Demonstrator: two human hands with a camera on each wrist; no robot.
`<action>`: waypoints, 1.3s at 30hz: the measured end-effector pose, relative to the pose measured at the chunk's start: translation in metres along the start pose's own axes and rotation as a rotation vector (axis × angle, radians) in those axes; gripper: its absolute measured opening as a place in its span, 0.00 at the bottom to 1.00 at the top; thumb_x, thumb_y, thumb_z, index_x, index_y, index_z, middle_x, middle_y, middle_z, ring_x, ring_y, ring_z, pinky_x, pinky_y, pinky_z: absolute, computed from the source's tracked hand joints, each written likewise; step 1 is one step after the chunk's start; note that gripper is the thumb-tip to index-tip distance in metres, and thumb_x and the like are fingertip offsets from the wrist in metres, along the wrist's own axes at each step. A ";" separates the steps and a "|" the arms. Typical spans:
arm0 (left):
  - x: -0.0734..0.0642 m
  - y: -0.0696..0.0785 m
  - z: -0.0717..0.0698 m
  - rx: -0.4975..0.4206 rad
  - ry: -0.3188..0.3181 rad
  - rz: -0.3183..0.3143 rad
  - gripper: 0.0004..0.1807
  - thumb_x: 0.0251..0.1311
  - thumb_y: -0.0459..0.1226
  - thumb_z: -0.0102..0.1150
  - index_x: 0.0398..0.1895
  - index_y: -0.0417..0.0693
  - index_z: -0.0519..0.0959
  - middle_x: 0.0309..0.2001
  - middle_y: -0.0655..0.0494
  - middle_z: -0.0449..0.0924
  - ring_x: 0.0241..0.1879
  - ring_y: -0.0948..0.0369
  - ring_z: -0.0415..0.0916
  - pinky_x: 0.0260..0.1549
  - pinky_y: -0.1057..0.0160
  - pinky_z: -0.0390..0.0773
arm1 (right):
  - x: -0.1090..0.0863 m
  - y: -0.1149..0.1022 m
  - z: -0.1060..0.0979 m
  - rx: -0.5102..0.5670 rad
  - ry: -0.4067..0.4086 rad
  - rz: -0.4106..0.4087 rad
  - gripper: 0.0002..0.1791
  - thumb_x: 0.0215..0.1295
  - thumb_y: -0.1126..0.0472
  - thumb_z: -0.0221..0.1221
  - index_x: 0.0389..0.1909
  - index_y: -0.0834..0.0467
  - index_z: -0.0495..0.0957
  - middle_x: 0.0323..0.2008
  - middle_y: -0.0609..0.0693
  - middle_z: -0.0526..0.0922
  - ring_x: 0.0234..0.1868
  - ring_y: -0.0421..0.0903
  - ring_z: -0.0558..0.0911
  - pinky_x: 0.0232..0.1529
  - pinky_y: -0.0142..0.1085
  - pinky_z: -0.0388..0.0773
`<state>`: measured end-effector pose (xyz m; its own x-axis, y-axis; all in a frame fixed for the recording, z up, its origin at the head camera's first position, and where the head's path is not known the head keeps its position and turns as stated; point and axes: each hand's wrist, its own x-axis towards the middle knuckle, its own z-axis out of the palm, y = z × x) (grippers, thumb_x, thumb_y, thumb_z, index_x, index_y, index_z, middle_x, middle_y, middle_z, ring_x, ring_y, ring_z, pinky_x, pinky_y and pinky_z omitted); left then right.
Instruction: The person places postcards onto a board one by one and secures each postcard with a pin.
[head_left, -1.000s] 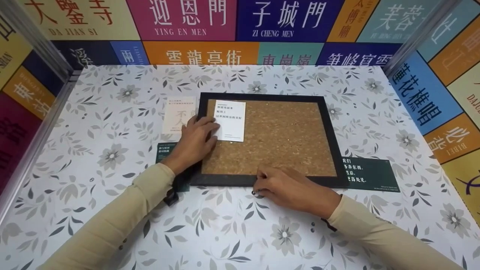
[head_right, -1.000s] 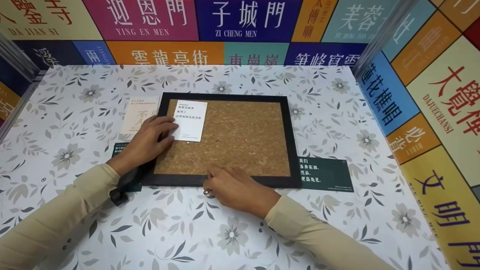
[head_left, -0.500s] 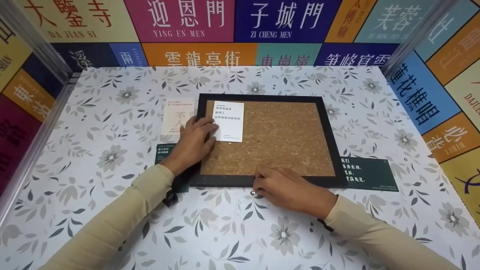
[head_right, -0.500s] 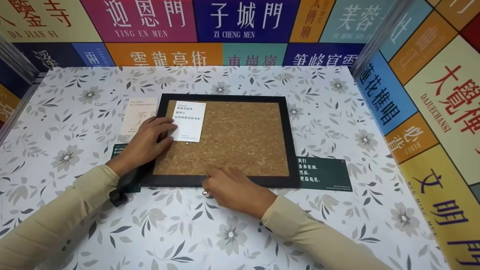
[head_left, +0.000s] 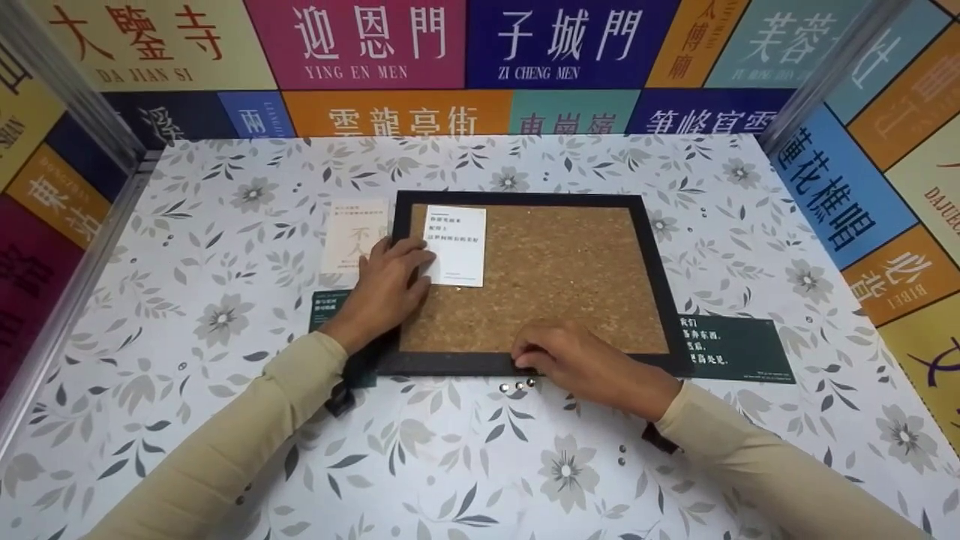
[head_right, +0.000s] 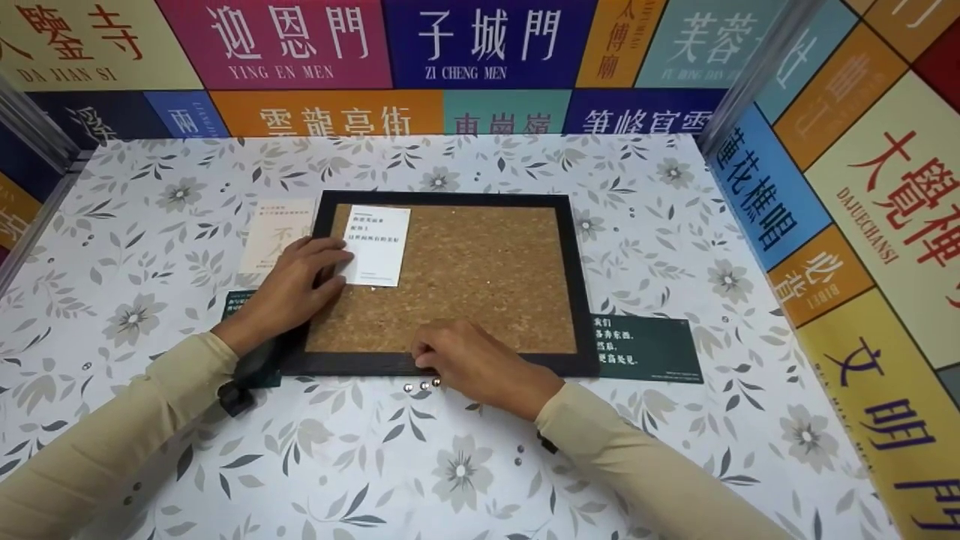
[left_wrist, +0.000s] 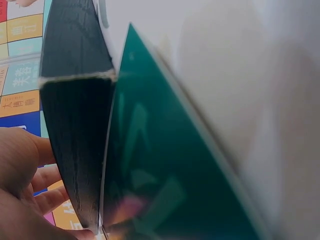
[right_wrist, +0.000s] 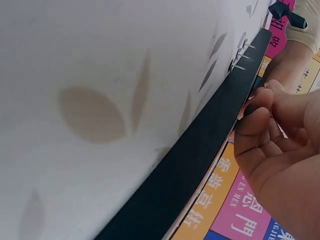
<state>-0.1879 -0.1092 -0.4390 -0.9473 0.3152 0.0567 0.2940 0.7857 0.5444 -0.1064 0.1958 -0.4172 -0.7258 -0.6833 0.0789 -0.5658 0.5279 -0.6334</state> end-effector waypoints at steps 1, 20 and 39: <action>0.000 0.000 0.000 0.000 0.001 0.001 0.23 0.79 0.37 0.63 0.73 0.42 0.81 0.81 0.45 0.69 0.83 0.33 0.54 0.74 0.18 0.50 | 0.001 0.000 -0.001 0.004 0.004 0.018 0.03 0.77 0.65 0.66 0.44 0.59 0.88 0.40 0.48 0.90 0.42 0.42 0.87 0.46 0.39 0.87; 0.001 0.000 0.001 0.012 0.001 -0.011 0.23 0.80 0.37 0.62 0.73 0.42 0.81 0.81 0.45 0.70 0.82 0.33 0.56 0.74 0.20 0.54 | 0.027 0.016 -0.017 0.086 0.171 0.054 0.04 0.80 0.67 0.62 0.42 0.63 0.84 0.40 0.55 0.89 0.38 0.50 0.89 0.40 0.38 0.88; -0.001 0.001 0.000 0.010 -0.007 -0.010 0.23 0.79 0.37 0.64 0.73 0.43 0.80 0.81 0.46 0.69 0.86 0.34 0.46 0.74 0.16 0.47 | 0.057 0.036 -0.023 0.060 0.223 0.164 0.04 0.77 0.66 0.66 0.40 0.63 0.85 0.40 0.55 0.87 0.42 0.48 0.83 0.47 0.42 0.81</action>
<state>-0.1871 -0.1089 -0.4382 -0.9493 0.3110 0.0453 0.2858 0.7943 0.5361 -0.1773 0.1880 -0.4179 -0.8775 -0.4602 0.1351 -0.4147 0.5868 -0.6955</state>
